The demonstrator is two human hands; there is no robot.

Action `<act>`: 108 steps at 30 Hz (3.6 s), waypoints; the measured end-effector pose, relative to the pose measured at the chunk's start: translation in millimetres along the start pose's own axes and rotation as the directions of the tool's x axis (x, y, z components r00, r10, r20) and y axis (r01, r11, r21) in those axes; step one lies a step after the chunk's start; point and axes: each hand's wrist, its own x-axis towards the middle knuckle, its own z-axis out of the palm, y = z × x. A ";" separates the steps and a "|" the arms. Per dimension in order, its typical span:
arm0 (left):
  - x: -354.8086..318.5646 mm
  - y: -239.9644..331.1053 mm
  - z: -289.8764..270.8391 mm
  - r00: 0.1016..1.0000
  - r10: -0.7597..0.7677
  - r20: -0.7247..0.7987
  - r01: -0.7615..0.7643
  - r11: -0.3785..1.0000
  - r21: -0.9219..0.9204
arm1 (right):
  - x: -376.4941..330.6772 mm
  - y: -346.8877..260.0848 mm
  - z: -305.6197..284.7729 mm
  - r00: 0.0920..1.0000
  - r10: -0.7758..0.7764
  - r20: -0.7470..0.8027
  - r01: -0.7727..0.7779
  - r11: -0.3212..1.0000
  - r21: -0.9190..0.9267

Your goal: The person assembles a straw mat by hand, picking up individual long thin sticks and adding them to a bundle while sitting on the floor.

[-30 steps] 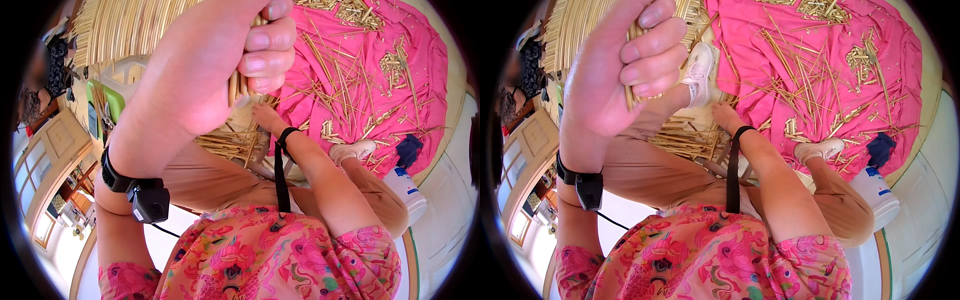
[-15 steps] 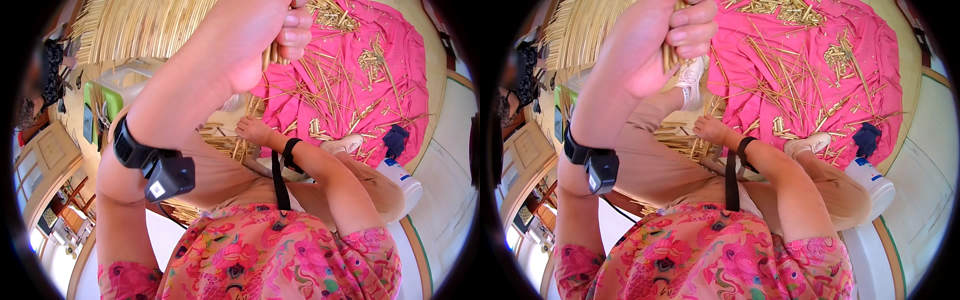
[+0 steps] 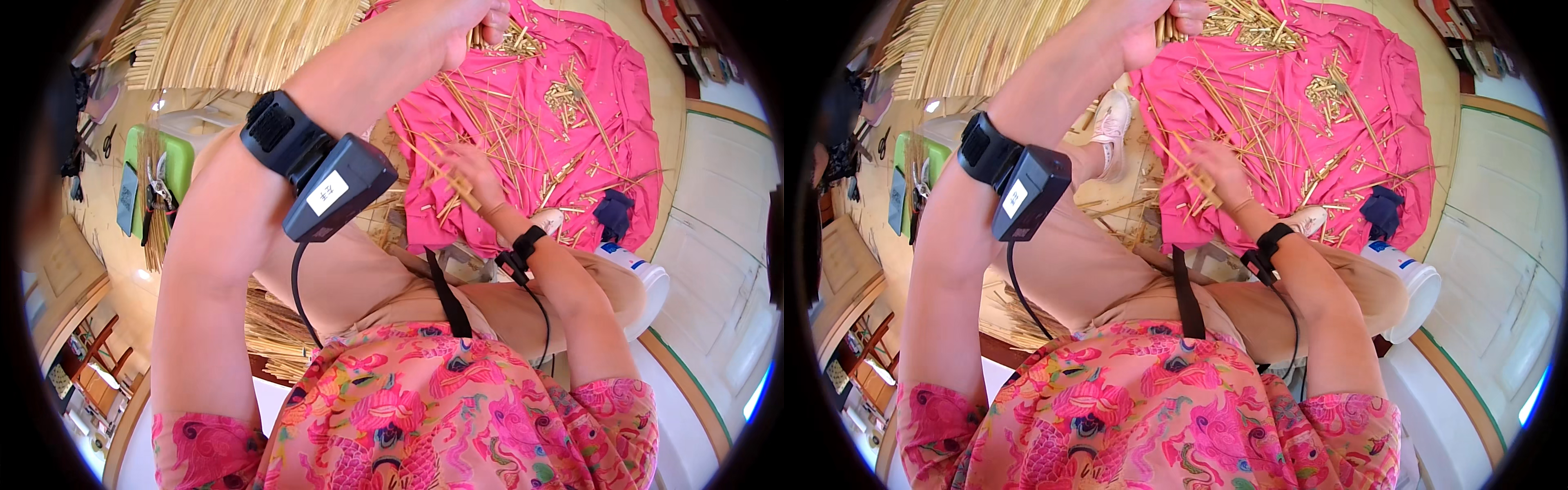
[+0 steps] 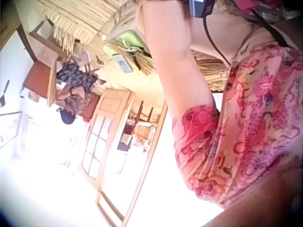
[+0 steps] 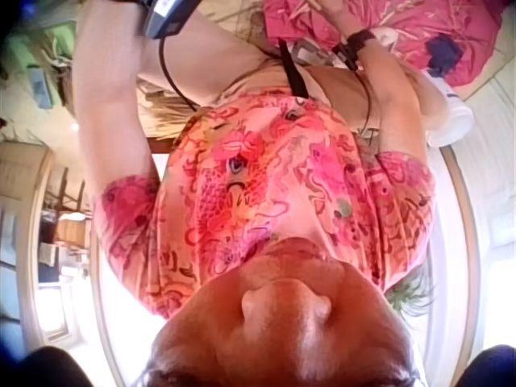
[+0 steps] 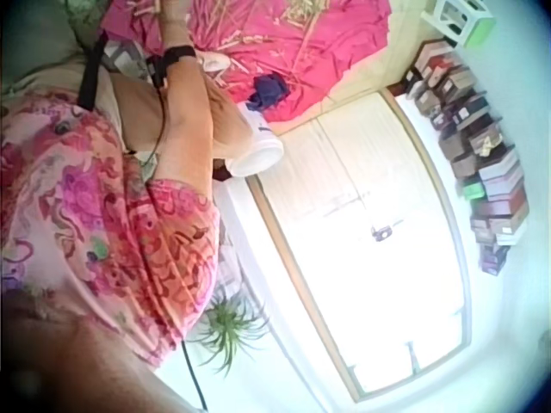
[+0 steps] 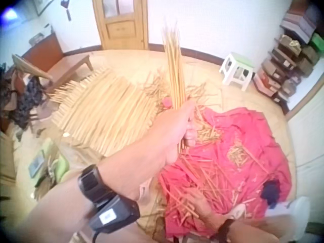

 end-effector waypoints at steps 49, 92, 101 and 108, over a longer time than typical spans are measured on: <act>31.8 -1.2 16.9 0.993 -0.083 0.085 0.085 0.996 -0.017 | -85.1 99.1 -9.9 0.594 0.458 0.661 -0.161 0.873 -0.461; 10.6 -117.7 80.7 0.690 -0.656 0.307 0.609 0.755 0.243 | 24.0 -25.2 -246.6 0.656 0.732 0.183 -0.289 0.020 0.957; 15.7 -144.1 83.9 0.606 -0.689 0.398 0.642 0.719 0.266 | 28.2 -19.4 -247.4 0.586 0.799 0.137 -0.395 0.134 0.909; 20.1 -139.3 87.0 0.608 -0.706 0.364 0.667 0.703 0.249 | 34.6 -15.4 -249.3 0.573 0.815 0.084 -0.425 0.208 0.881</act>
